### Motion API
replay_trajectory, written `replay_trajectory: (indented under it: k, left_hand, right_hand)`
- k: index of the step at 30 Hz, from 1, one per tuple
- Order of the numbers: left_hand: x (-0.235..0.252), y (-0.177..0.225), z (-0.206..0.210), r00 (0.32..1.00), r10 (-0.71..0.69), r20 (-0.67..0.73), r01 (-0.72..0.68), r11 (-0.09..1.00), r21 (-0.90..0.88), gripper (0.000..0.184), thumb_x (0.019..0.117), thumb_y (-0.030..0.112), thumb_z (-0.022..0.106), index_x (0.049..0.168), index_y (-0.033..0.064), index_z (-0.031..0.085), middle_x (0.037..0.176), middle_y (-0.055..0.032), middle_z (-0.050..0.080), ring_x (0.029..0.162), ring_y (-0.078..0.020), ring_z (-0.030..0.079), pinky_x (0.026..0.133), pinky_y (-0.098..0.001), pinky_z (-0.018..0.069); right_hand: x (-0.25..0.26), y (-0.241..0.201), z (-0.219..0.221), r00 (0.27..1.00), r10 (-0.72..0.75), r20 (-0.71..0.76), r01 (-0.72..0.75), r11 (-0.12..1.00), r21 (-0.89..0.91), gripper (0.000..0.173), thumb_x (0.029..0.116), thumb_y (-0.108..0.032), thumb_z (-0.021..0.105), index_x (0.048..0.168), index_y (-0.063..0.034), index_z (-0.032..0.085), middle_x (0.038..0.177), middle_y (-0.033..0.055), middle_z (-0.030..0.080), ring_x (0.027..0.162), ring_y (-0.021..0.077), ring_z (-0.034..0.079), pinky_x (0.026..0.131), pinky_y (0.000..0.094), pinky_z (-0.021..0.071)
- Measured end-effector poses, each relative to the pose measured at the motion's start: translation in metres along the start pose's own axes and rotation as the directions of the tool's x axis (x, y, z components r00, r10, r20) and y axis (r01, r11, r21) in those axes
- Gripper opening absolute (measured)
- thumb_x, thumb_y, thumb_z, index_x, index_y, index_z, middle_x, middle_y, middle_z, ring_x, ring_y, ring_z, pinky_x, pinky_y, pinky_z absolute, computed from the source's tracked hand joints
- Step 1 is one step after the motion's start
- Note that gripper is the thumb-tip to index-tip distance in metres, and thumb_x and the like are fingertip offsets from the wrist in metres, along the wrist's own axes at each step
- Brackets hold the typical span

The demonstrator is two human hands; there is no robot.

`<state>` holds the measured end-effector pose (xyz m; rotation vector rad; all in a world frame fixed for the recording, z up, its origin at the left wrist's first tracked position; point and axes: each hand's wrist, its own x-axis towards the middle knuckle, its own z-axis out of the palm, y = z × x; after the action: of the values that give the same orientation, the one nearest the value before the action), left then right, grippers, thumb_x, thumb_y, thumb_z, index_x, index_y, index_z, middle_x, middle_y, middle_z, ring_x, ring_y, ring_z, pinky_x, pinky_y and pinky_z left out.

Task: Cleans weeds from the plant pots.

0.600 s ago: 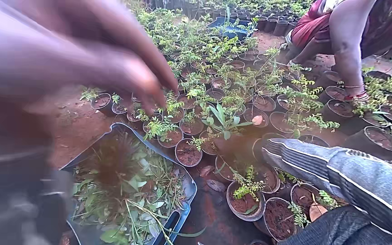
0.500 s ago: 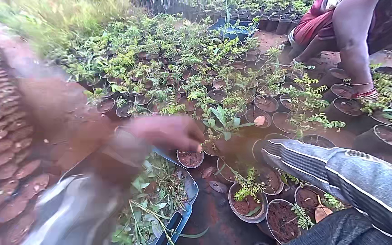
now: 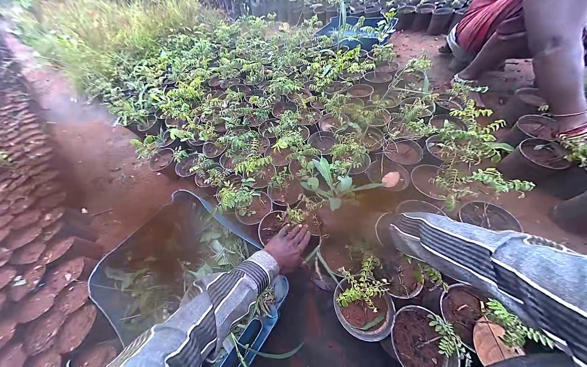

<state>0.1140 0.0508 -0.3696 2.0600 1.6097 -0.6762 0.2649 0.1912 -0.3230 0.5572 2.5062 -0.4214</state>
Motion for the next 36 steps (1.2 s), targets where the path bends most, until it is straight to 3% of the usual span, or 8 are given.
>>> replay_trajectory:
  k: [6,15,17,21,23,26,30,36]
  left_hand:
    - [0.000,-0.003,-0.006,0.999,-0.003,0.035,0.004,1.000,-0.031,0.078,0.1076,0.038,0.051,0.166,0.0053,0.011,0.175,-0.0135,0.004,0.162,-0.0287,0.005,0.128,-0.0571,0.0110]
    - [0.003,-0.006,-0.008,0.998,0.013,0.065,-0.009,0.998,-0.064,0.083,0.1053,0.037,0.056,0.167,0.0087,0.009,0.175,-0.0121,0.002,0.162,-0.0284,0.003,0.128,-0.0583,0.0097]
    - [0.004,-0.008,-0.007,0.998,0.023,0.051,-0.019,0.998,-0.067,0.084,0.1043,0.037,0.058,0.167,0.0091,0.010,0.175,-0.0121,0.004,0.162,-0.0286,0.004,0.127,-0.0590,0.0108]
    - [0.003,-0.011,-0.007,0.998,0.037,0.047,-0.033,0.995,-0.092,0.086,0.1033,0.041,0.059,0.167,0.0102,0.011,0.175,-0.0100,0.003,0.162,-0.0280,0.004,0.126,-0.0620,0.0121]
    - [0.002,-0.011,-0.011,0.997,0.037,0.071,-0.029,0.992,-0.123,0.087,0.1040,0.045,0.058,0.167,0.0109,0.008,0.176,-0.0086,0.000,0.162,-0.0272,0.001,0.126,-0.0626,0.0080]
    - [0.001,-0.011,-0.016,0.993,0.045,0.105,-0.031,0.990,-0.138,0.087,0.1048,0.047,0.055,0.167,0.0106,0.008,0.176,-0.0088,-0.002,0.162,-0.0272,-0.002,0.127,-0.0618,0.0057]
    - [-0.002,-0.014,-0.017,0.993,0.061,0.101,-0.046,0.988,-0.149,0.086,0.1047,0.044,0.057,0.167,0.0108,0.008,0.176,-0.0086,-0.002,0.162,-0.0274,-0.002,0.127,-0.0608,0.0055]
    - [-0.001,-0.013,-0.019,0.992,0.061,0.112,-0.043,0.987,-0.152,0.087,0.1042,0.044,0.058,0.167,0.0106,0.008,0.175,-0.0096,-0.002,0.162,-0.0281,-0.002,0.127,-0.0623,0.0059]
  right_hand:
    - [0.010,0.005,-0.005,1.000,-0.015,0.014,0.015,0.999,0.034,0.039,0.1018,-0.030,0.061,0.128,-0.0019,0.062,0.119,0.0235,0.068,0.112,0.0409,0.065,0.088,0.0643,0.0486]
    - [0.015,0.001,-0.004,0.999,0.050,0.021,-0.050,0.999,-0.014,0.031,0.0999,-0.029,0.063,0.111,-0.0005,0.069,0.116,0.0226,0.068,0.115,0.0388,0.064,0.092,0.0612,0.0491]
    - [0.016,0.001,-0.001,0.998,0.060,0.004,-0.060,0.998,-0.011,0.032,0.1000,-0.028,0.062,0.115,0.0003,0.067,0.117,0.0233,0.067,0.115,0.0389,0.064,0.093,0.0600,0.0487]
    - [0.017,-0.003,0.007,0.996,0.068,0.051,-0.061,0.989,-0.136,0.044,0.1090,-0.023,0.042,0.144,0.0022,0.046,0.132,0.0286,0.061,0.120,0.0439,0.062,0.097,0.0627,0.0475]
    - [0.019,-0.002,0.007,0.998,0.059,0.028,-0.053,0.981,-0.184,0.035,0.1086,-0.021,0.042,0.132,-0.0004,0.057,0.128,0.0230,0.063,0.120,0.0393,0.062,0.095,0.0582,0.0484]
    - [0.021,0.003,0.003,0.998,0.066,-0.005,-0.066,0.996,-0.057,0.033,0.1005,-0.029,0.060,0.117,-0.0008,0.067,0.119,0.0210,0.067,0.117,0.0367,0.064,0.093,0.0565,0.0497]
    - [0.024,0.012,-0.001,0.997,0.075,0.033,-0.079,0.989,0.125,0.032,0.1000,-0.018,0.061,0.124,0.0016,0.066,0.127,0.0250,0.065,0.122,0.0411,0.061,0.098,0.0598,0.0474]
    - [0.025,0.006,-0.007,0.994,0.095,0.058,-0.088,0.989,-0.117,0.037,0.1021,-0.027,0.060,0.130,-0.0026,0.063,0.128,0.0245,0.064,0.121,0.0436,0.061,0.091,0.0634,0.0508]
